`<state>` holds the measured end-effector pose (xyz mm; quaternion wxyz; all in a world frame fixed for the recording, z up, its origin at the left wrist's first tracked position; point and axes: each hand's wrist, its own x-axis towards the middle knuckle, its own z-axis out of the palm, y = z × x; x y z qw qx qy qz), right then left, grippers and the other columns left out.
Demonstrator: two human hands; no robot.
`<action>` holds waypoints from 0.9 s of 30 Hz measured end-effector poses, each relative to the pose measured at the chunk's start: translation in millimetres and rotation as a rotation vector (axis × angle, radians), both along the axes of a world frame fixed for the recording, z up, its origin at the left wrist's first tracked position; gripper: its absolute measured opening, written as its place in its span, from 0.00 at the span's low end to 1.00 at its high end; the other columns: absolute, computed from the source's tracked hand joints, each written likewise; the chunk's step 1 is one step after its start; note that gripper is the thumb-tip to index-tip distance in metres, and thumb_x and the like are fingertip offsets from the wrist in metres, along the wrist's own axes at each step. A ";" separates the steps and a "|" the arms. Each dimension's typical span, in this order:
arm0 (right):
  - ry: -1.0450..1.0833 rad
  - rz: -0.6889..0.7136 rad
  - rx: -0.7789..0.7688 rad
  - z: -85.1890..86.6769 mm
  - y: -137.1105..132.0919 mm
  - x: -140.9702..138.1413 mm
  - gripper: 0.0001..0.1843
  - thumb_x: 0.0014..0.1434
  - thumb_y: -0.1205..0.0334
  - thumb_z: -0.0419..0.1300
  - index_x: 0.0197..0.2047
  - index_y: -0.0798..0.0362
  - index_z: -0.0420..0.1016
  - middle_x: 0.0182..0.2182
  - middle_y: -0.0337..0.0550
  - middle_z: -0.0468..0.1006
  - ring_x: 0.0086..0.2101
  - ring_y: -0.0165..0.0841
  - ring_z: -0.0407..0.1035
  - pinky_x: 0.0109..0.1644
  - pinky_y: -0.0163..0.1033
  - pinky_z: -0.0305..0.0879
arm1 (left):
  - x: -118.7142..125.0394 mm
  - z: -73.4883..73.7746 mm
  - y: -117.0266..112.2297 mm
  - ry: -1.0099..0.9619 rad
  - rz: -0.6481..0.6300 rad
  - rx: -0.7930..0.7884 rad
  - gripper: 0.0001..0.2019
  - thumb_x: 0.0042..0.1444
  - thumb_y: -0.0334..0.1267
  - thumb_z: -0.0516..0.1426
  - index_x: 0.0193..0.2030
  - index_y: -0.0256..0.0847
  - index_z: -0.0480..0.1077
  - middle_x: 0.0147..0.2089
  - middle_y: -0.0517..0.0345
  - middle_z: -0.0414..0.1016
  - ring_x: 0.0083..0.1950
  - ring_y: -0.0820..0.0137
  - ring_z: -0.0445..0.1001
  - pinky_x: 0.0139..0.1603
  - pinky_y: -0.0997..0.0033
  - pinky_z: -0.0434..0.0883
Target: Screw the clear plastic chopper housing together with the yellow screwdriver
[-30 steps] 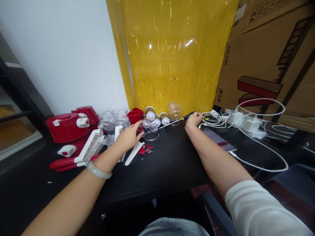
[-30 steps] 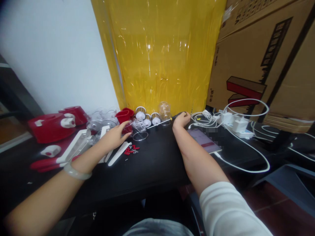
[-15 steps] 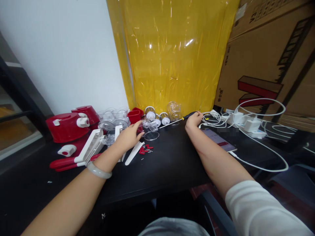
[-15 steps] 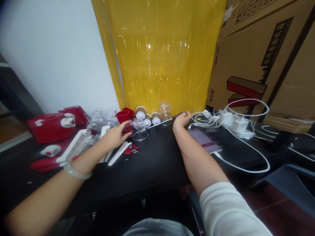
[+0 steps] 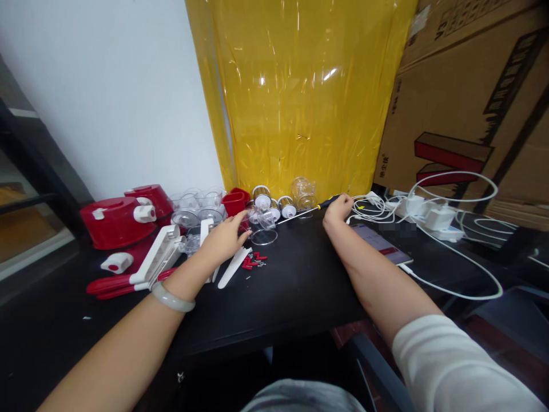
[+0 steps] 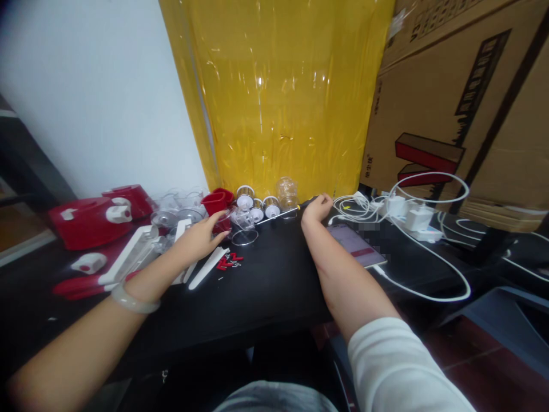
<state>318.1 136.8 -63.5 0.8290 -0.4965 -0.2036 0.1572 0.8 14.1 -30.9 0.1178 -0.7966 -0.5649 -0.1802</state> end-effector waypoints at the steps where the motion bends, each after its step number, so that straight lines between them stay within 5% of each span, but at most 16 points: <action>1: 0.030 -0.033 -0.023 2.0 -0.8 -1.3 0.08 0.60 0.65 0.48 0.41 0.52 0.66 0.42 0.46 0.74 0.46 0.32 0.71 0.55 0.40 0.68 | 0.0 0.0 -0.1 0.000 0.002 -0.001 0.30 0.67 0.46 0.54 0.72 0.40 0.55 0.56 0.40 0.76 0.55 0.50 0.76 0.51 0.56 0.71; 16: 0.211 0.016 0.003 6.0 4.9 -4.8 0.06 0.60 0.69 0.44 0.39 0.48 0.55 0.29 0.34 0.72 0.30 0.28 0.70 0.40 0.33 0.67 | -1.0 -0.9 1.1 0.012 0.002 0.001 0.29 0.67 0.46 0.53 0.72 0.40 0.55 0.56 0.40 0.76 0.56 0.51 0.75 0.51 0.56 0.71; 23: 0.079 -0.094 -0.127 3.3 3.4 -1.0 0.04 0.60 0.64 0.45 0.35 0.48 0.57 0.39 0.43 0.72 0.45 0.30 0.70 0.53 0.36 0.66 | -0.9 -0.7 0.5 0.008 0.001 -0.001 0.29 0.67 0.46 0.53 0.72 0.41 0.55 0.56 0.41 0.76 0.56 0.52 0.75 0.51 0.57 0.71; 27: 0.033 -0.090 -0.119 3.0 3.4 0.0 0.04 0.59 0.63 0.45 0.34 0.49 0.60 0.37 0.42 0.72 0.45 0.31 0.70 0.54 0.37 0.67 | -1.5 -1.0 0.8 0.007 -0.004 0.002 0.30 0.67 0.47 0.53 0.72 0.41 0.54 0.56 0.41 0.76 0.55 0.51 0.76 0.50 0.56 0.71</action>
